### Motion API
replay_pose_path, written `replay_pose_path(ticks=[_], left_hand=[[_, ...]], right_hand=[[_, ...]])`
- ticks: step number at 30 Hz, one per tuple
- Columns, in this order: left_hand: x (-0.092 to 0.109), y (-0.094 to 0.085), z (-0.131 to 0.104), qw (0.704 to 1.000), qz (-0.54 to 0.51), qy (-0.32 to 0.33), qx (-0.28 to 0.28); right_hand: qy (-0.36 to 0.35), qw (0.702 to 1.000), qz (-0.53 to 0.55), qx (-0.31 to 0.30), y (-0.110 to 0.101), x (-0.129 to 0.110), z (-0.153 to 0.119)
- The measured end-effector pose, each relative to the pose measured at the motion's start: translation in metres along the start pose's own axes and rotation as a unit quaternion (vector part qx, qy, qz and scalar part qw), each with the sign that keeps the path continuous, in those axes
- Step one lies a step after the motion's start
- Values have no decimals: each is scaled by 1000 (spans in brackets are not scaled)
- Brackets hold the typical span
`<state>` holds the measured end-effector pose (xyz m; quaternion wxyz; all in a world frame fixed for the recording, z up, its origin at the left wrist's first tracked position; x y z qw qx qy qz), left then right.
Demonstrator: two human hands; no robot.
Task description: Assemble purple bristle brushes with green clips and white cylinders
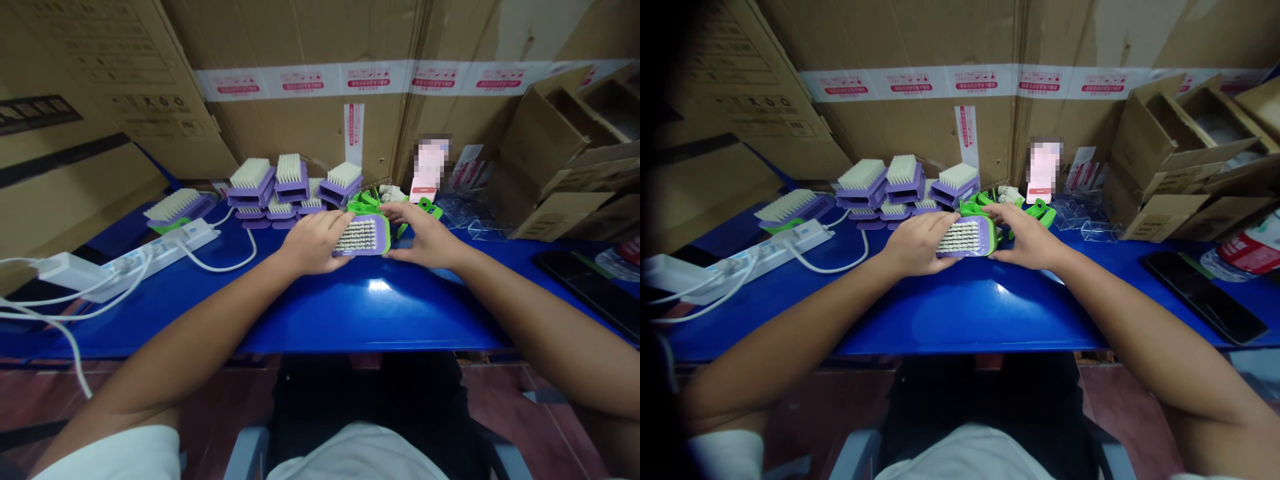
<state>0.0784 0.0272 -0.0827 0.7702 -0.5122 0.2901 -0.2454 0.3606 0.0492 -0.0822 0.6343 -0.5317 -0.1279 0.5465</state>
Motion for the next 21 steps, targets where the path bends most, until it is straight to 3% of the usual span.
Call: replay_pose_path(ticks=[21], left_hand=[[1,-1,0,1000,0,1,0]], right_hand=[[-15,1000,-2,9,1,2,0]])
Point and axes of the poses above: each hand's wrist, its own z-axis towards the middle knuckle, its own y-axis out of the palm, x = y × z, the point moved 2 cm from there along z, towards the middle knuckle, and after that the axes turned 11 degrees about -x, right-handed, at the moved point
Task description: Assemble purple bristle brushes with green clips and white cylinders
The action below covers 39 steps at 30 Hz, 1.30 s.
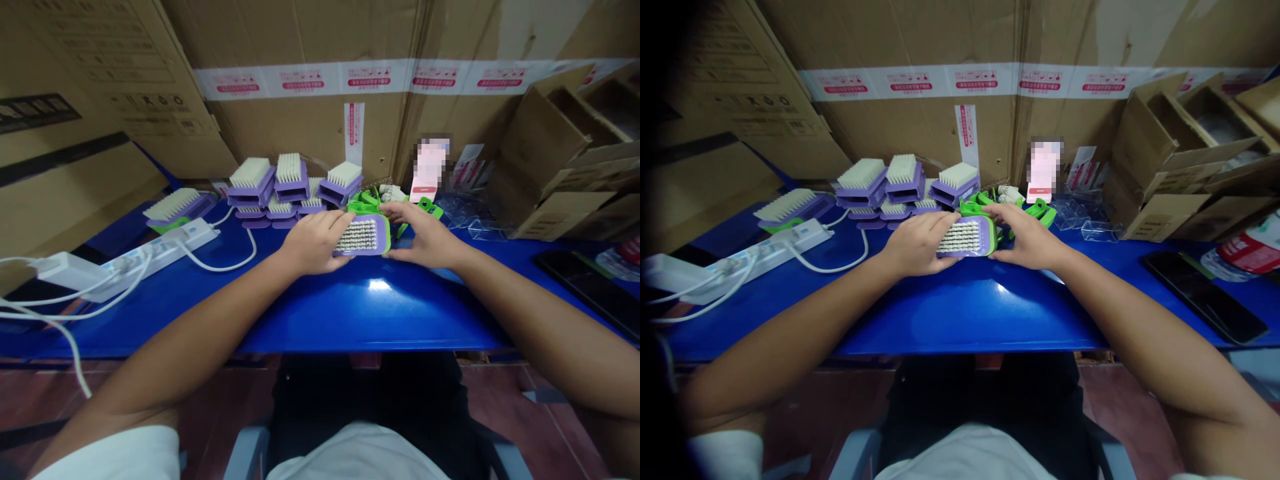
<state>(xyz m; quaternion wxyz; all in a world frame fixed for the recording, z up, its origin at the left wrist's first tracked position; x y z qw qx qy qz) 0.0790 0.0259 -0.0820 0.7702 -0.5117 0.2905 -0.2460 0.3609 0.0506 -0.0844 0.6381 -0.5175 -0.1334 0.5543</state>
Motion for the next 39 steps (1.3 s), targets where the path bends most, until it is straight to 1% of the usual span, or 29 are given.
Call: replay_pose_path(ticks=[6,14,21,39], left_hand=[[0,0,0,1000,-5,-1,-3],[1,0,0,1000,8,12,14],[0,0,0,1000,-6,5,2],[1,0,1,1000,1,10,8]], right_hand=[[10,1000,2,-1,0,-1,0],[0,1000,-3,-1,0,-1,1],[5,1000,2,-2,0,-1,1],[-6,1000,-5,-2,0,-1,1]])
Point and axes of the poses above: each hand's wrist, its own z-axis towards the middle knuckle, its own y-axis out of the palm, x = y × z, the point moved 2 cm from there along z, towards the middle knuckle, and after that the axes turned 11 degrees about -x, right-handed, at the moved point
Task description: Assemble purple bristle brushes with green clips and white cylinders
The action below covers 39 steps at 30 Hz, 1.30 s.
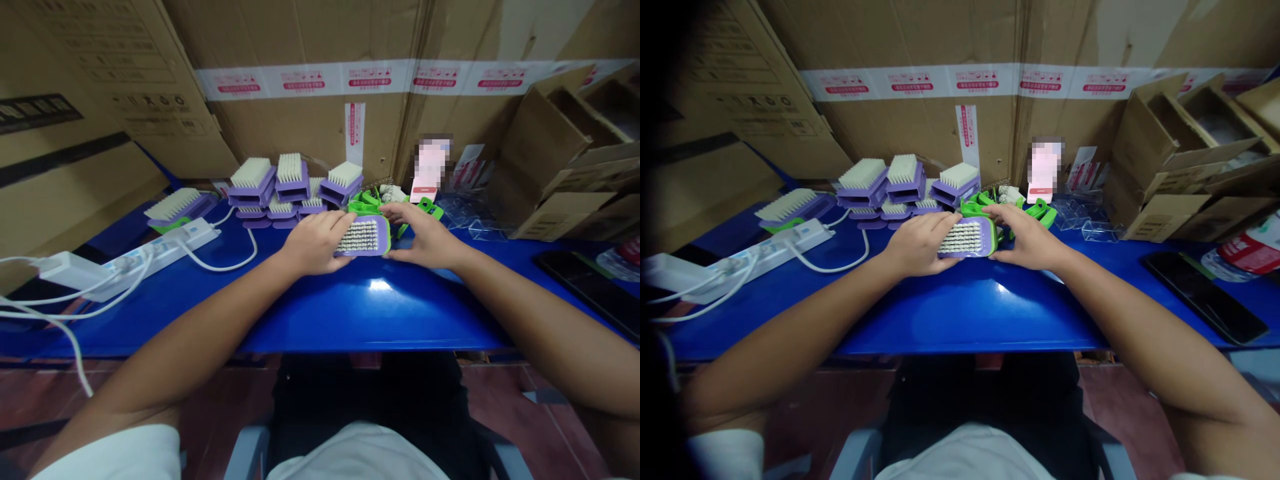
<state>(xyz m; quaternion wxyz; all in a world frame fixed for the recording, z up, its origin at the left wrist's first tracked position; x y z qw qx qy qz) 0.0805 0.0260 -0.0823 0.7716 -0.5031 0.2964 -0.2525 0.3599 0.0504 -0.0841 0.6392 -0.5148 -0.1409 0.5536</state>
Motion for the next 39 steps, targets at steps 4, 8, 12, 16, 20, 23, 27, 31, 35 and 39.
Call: replay_pose_path(ticks=[4,8,12,16,20,23,27,31,35,39], left_hand=[[0,0,0,1000,4,-4,-7],[1,0,0,1000,7,-5,-10],[0,0,-1,1000,6,0,-5],[0,1,-1,1000,3,1,0],[0,1,-1,1000,1,2,1],[0,1,-1,1000,1,4,4],[0,1,-1,1000,5,5,3],[1,0,-1,1000,6,4,2],[1,-1,0,1000,7,5,2],[1,-1,-1,1000,7,4,-2]], right_hand=[[-10,1000,4,4,0,0,0],[-9,1000,15,3,1,1,0],[-10,1000,23,2,0,1,0],[-10,1000,12,1,0,0,0],[-11,1000,5,1,0,-1,0],[-11,1000,7,0,0,-2,0],[-12,1000,3,-1,0,-2,0],[-9,1000,6,1,0,-2,0],[0,1000,10,-1,0,-1,0],[-1,1000,5,1,0,-1,1]])
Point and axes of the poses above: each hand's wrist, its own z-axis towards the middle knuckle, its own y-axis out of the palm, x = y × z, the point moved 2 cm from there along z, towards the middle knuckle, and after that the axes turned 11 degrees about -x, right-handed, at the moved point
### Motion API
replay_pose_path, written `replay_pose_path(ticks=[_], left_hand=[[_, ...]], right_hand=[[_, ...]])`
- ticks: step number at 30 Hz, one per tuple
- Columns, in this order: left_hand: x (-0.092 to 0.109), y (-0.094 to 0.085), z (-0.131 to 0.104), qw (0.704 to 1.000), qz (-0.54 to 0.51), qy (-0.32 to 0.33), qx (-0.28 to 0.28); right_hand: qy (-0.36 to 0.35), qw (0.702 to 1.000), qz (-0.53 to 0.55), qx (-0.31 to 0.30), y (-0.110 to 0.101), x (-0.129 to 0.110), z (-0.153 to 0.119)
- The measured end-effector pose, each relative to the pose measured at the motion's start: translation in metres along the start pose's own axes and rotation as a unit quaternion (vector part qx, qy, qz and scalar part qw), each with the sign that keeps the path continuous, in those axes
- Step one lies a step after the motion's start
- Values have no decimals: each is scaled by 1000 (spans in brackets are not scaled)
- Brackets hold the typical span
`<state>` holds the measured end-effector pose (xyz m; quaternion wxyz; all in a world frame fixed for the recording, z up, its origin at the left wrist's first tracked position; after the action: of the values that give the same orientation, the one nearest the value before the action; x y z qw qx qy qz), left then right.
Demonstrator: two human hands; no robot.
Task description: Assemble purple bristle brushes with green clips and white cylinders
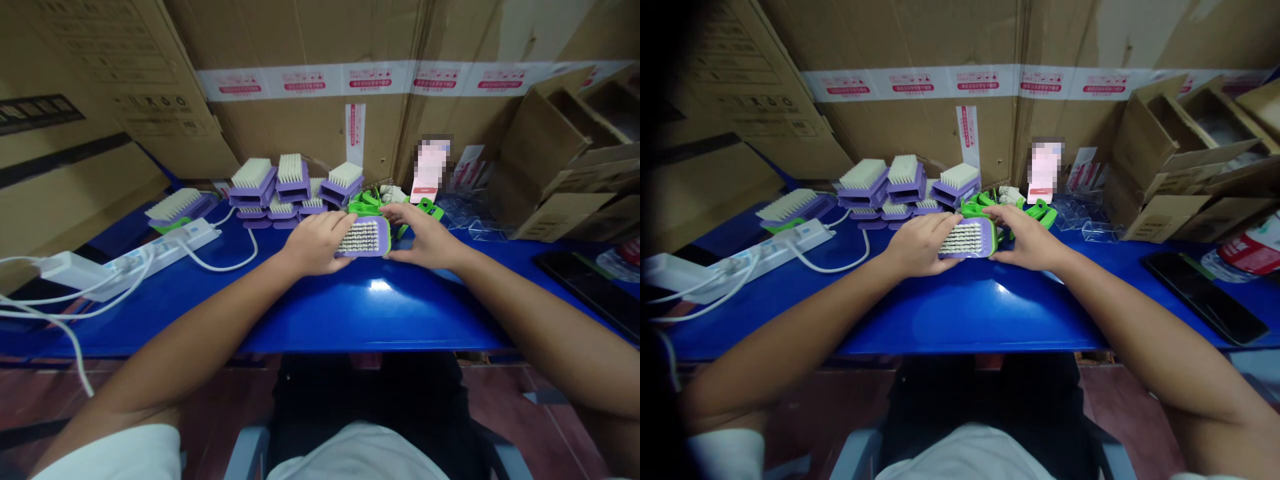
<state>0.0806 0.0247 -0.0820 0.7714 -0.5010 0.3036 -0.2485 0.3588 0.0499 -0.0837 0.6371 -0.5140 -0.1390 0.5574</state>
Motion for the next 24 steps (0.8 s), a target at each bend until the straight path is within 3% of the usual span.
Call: replay_pose_path(ticks=[24], left_hand=[[0,0,0,1000,-10,-3,-1]], right_hand=[[12,1000,4,-3,-1,-3,1]])
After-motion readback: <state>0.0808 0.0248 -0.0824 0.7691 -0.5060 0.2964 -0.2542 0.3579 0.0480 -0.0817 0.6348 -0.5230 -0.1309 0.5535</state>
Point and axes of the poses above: each hand's wrist, its own z-axis towards the middle knuckle, its own y-axis out of the palm, x = y × z, the point moved 2 cm from there along z, towards the middle knuckle, and after that the axes turned 11 degrees about -x, right-handed, at the moved point
